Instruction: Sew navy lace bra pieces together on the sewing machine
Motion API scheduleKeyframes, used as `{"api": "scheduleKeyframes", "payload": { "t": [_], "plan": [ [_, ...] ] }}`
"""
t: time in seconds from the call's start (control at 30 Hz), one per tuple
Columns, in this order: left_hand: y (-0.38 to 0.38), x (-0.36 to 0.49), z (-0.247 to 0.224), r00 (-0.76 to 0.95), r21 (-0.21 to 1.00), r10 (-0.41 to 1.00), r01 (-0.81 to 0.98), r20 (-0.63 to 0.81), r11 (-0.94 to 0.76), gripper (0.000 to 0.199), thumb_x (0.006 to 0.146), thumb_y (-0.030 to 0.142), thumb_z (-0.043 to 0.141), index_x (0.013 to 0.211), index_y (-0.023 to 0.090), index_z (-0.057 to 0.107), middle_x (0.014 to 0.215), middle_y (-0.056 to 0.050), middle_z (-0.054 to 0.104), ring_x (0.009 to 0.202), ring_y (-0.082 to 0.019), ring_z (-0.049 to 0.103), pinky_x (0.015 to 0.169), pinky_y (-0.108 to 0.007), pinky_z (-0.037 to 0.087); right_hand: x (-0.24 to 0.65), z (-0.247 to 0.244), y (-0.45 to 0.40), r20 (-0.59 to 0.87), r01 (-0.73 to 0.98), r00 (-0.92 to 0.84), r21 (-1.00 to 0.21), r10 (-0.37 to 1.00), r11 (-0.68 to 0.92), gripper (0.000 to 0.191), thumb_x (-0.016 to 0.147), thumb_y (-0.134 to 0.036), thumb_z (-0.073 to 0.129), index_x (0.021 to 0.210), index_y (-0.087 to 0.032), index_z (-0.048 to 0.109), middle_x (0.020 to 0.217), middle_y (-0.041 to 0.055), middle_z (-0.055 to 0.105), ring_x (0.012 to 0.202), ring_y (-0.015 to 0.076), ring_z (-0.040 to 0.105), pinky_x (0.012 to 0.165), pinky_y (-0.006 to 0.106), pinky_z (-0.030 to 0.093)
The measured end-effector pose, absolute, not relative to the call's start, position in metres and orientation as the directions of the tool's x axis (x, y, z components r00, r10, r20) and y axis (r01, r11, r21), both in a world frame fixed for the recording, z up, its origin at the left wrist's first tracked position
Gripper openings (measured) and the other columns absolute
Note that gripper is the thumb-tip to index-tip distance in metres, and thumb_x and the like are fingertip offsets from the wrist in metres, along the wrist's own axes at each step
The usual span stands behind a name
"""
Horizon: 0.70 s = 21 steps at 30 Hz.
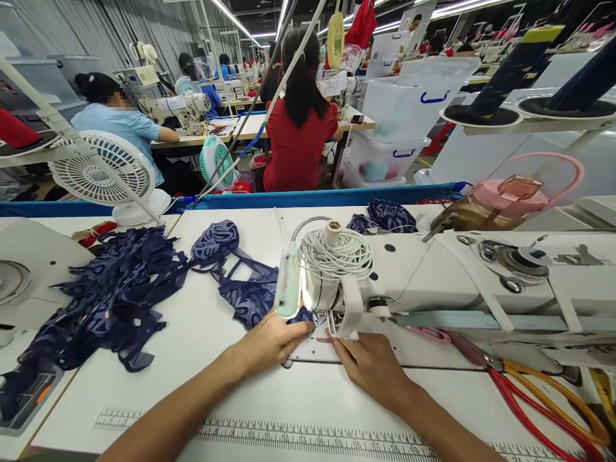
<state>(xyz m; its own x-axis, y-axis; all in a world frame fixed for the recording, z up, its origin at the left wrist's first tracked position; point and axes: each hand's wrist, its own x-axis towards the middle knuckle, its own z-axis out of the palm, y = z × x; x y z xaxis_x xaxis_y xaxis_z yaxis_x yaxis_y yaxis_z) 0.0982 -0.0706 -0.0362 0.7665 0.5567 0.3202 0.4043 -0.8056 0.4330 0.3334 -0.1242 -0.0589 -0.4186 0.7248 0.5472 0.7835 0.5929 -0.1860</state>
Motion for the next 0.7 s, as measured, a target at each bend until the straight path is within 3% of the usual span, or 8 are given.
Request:
{"api": "scheduleKeyframes", "payload": {
  "t": [0.27, 0.43, 0.6, 0.7],
  "plan": [
    [-0.057, 0.096, -0.04, 0.805, 0.44, 0.51, 0.356, 0.305, -0.825, 0.026, 0.097, 0.025, 0.046, 0.115, 0.024, 0.064, 0.1, -0.008, 0.063, 0.089, -0.018, 0.059, 0.085, -0.031, 0.051, 0.336, -0.062, -0.126, 0.497, 0.777, -0.354, -0.315, 0.793, 0.544, 0.034, 0.096, -0.016, 0.042, 0.068, -0.017, 0.062, 0.051, -0.0032, 0.051, 0.045, 0.0081, 0.041, 0.048, 0.025, 0.024],
    [-0.056, 0.096, -0.039, 0.811, 0.419, 0.506, 0.366, 0.294, -0.831, 0.027, 0.097, 0.021, 0.042, 0.112, 0.022, 0.066, 0.099, -0.008, 0.063, 0.093, -0.018, 0.059, 0.086, -0.032, 0.052, 0.337, -0.066, -0.125, 0.456, 0.777, -0.349, -0.347, 0.819, 0.525, 0.031, 0.096, -0.017, 0.042, 0.075, -0.018, 0.065, 0.052, -0.0031, 0.053, 0.045, 0.009, 0.042, 0.048, 0.025, 0.024],
    [-0.076, 0.105, -0.035, 0.791, 0.184, 0.507, 0.472, 0.343, -0.862, 0.028, 0.096, 0.015, 0.042, 0.112, 0.022, 0.063, 0.109, -0.009, 0.064, 0.106, -0.022, 0.057, 0.099, -0.045, 0.045, 0.337, -0.068, -0.128, 0.464, 0.777, -0.351, -0.341, 0.813, 0.53, 0.029, 0.097, -0.018, 0.041, 0.083, -0.018, 0.066, 0.057, -0.0007, 0.061, 0.048, 0.0105, 0.052, 0.051, 0.024, 0.031],
    [-0.092, 0.11, -0.044, 0.733, -0.024, 0.427, 0.516, 0.53, -0.856, 0.033, 0.094, 0.012, 0.039, 0.115, 0.018, 0.062, 0.102, -0.008, 0.068, 0.104, -0.022, 0.06, 0.103, -0.048, 0.043, 0.336, -0.068, -0.135, 0.457, 0.776, -0.378, -0.318, 0.805, 0.545, 0.025, 0.097, -0.017, 0.041, 0.09, -0.019, 0.065, 0.068, 0.0011, 0.068, 0.057, 0.0125, 0.061, 0.055, 0.024, 0.039]
  ]
}}
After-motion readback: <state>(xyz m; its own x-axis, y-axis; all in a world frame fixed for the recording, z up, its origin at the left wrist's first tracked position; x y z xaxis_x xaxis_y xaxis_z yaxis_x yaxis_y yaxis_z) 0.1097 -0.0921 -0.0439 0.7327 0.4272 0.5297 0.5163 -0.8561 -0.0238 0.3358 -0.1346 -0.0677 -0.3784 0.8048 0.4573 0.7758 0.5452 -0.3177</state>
